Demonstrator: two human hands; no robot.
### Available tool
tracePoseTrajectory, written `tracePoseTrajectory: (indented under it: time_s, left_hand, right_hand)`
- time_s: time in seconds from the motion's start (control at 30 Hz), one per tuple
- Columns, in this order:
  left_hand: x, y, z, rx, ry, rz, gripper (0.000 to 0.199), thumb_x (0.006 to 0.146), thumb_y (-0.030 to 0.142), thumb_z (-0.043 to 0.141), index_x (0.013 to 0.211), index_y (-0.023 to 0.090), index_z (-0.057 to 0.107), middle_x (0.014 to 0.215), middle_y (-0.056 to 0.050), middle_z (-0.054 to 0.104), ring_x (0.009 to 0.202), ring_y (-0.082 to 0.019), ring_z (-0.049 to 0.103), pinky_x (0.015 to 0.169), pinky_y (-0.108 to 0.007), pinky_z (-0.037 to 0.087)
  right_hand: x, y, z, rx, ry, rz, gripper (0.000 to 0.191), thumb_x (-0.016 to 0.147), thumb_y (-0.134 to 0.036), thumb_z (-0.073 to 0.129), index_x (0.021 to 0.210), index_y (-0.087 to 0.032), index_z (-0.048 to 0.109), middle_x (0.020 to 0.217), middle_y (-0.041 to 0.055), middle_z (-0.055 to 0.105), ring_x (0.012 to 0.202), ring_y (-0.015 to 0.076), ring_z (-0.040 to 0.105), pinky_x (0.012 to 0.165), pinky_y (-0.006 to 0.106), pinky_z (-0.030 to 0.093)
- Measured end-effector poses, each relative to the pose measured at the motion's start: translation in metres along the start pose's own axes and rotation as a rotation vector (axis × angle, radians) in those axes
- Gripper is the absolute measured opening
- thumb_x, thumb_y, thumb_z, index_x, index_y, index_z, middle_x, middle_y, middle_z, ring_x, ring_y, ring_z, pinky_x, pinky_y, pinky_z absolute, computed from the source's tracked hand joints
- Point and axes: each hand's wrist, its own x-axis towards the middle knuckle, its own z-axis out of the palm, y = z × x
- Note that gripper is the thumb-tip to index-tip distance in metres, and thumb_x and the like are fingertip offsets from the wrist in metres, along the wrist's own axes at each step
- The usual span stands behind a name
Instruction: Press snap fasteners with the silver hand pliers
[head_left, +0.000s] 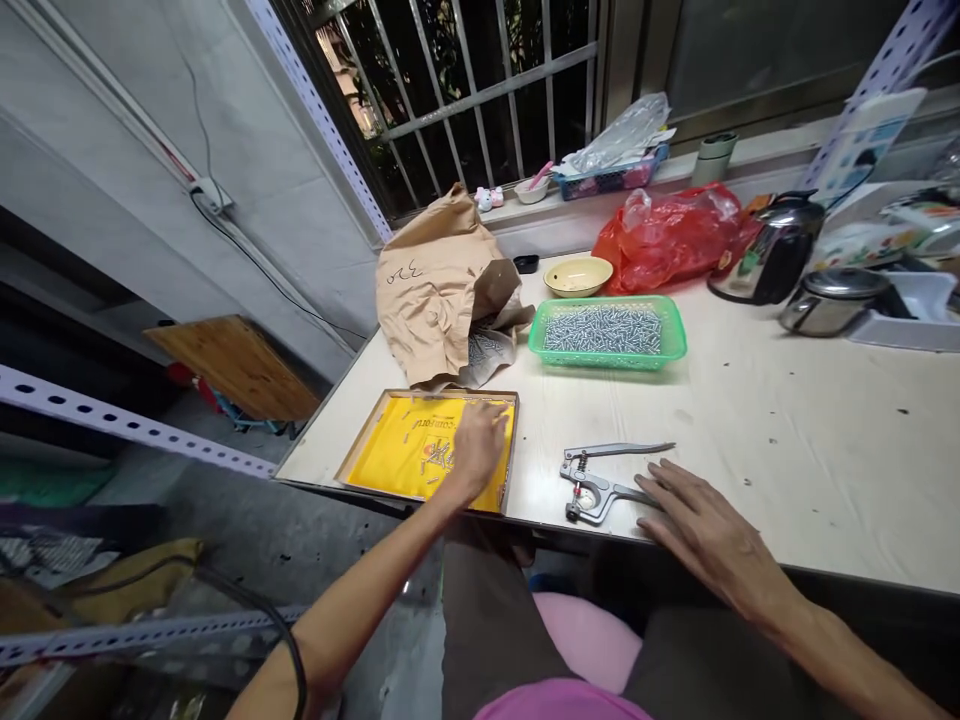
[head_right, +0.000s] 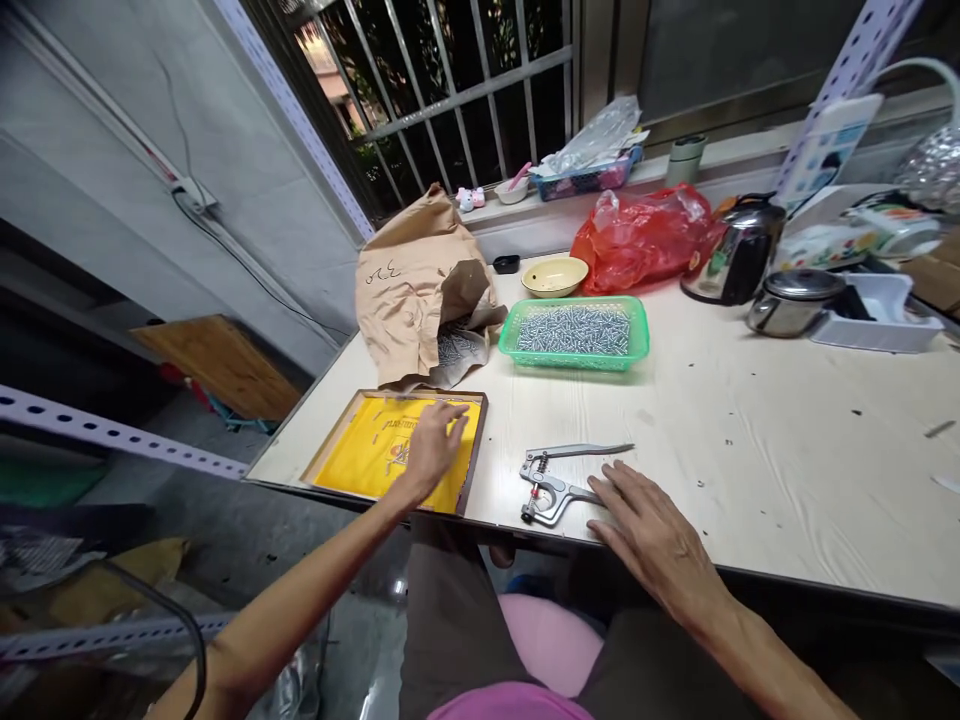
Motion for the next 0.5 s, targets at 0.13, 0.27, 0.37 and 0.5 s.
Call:
tracePoseTrajectory:
  time_s: [0.13, 0.27, 0.37, 0.5]
  left_hand:
    - [0.022, -0.055, 0.004, 0.146, -0.030, -0.024, 0.023, 0.090, 0.021, 0.048, 0.102, 0.019, 0.068, 0.094, -0.008, 0.062, 0.096, -0.021, 0.055, 0.079, -0.030, 0.043]
    - [0.033, -0.068, 0.018, 0.183, -0.087, 0.070, 0.023, 0.091, 0.024, 0.047, 0.101, 0.020, 0.067, 0.096, -0.007, 0.061, 0.097, -0.021, 0.052, 0.078, -0.029, 0.042]
    - [0.040, -0.066, 0.023, 0.180, -0.136, 0.140, 0.023, 0.091, 0.025, 0.046, 0.098, 0.019, 0.068, 0.096, -0.008, 0.061, 0.097, -0.021, 0.051, 0.078, -0.030, 0.042]
    - [0.050, -0.066, 0.027, 0.197, -0.192, 0.171, 0.023, 0.090, 0.023, 0.046, 0.097, 0.018, 0.067, 0.097, -0.008, 0.061, 0.098, -0.022, 0.051, 0.081, -0.030, 0.042]
  right_hand:
    - [0.006, -0.017, 0.010, 0.083, 0.108, 0.064, 0.036, 0.090, -0.026, 0.053, 0.125, -0.019, 0.054, 0.119, 0.0109, 0.058, 0.111, 0.0236, 0.053, 0.095, 0.041, 0.044]
    - [0.008, -0.021, 0.024, 0.118, 0.157, 0.089, 0.032, 0.088, -0.021, 0.055, 0.120, -0.020, 0.057, 0.110, 0.0098, 0.060, 0.105, 0.0229, 0.055, 0.091, 0.041, 0.046]
    - [0.007, -0.020, 0.027, 0.133, 0.162, 0.099, 0.032, 0.087, -0.019, 0.056, 0.119, -0.019, 0.058, 0.109, 0.0100, 0.061, 0.104, 0.0229, 0.055, 0.090, 0.041, 0.046]
    - [0.010, -0.021, 0.024, 0.161, 0.157, 0.115, 0.030, 0.086, -0.017, 0.056, 0.116, -0.018, 0.060, 0.108, 0.0102, 0.061, 0.104, 0.0228, 0.054, 0.090, 0.041, 0.045]
